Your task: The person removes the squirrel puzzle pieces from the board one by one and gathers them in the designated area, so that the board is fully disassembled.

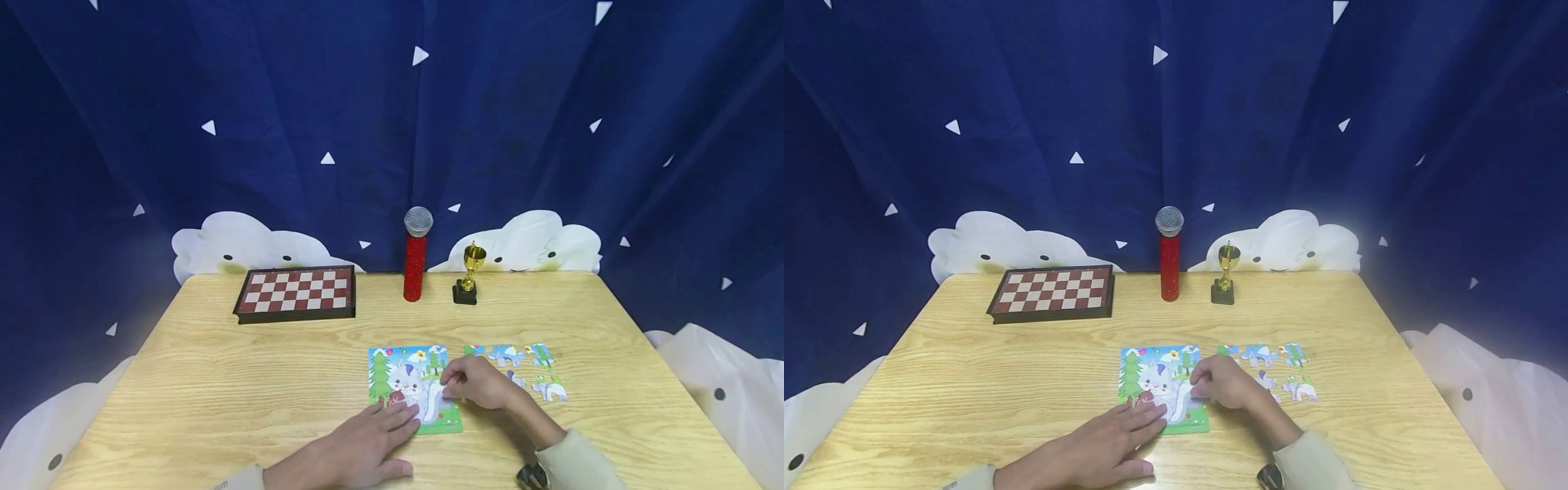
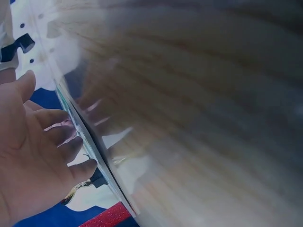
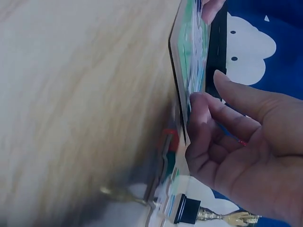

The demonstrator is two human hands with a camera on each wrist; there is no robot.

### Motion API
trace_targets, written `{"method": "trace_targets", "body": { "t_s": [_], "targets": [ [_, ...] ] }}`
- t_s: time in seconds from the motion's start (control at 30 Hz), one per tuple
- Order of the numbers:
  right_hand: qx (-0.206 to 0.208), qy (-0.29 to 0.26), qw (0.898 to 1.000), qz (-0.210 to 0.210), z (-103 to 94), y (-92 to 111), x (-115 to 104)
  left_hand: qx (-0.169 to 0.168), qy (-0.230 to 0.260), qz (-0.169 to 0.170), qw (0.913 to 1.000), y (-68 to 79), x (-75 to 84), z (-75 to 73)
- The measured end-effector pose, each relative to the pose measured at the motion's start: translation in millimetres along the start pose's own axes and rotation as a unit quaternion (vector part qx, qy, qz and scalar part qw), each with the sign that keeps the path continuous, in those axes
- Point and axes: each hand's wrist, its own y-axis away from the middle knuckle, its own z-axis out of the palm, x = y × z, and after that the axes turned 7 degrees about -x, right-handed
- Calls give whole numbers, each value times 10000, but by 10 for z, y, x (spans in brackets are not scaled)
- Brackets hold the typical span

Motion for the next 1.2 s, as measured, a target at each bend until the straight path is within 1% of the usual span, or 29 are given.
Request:
{"method": "trace_targets", "body": {
  "t_s": [0.1, 0.37, 0.77, 0.93, 1.13, 1.2],
  "targets": [
    [-26, -60, 10000, 35, 37, -22, -23, -74, 6, 26, 10000, -5, -5, 8],
    [-46, 117, 9999, 111, 77, -43, -85, -179, -12, 56, 9998, -28, -9, -3],
    [-43, 175, 9998, 132, 93, -63, -100, -491, 256, -44, 9985, -43, -9, -33],
    [-14, 93, 9999, 45, 89, -71, -91, -526, 333, -73, 9980, -38, -6, -53],
    [134, 173, 9997, -68, 85, -77, -96, -494, 241, -78, 9985, -40, 2, -59],
    [127, 50, 9999, -59, 83, -78, -98, -500, 248, -92, 9984, -40, 6, -59]
  ]
}}
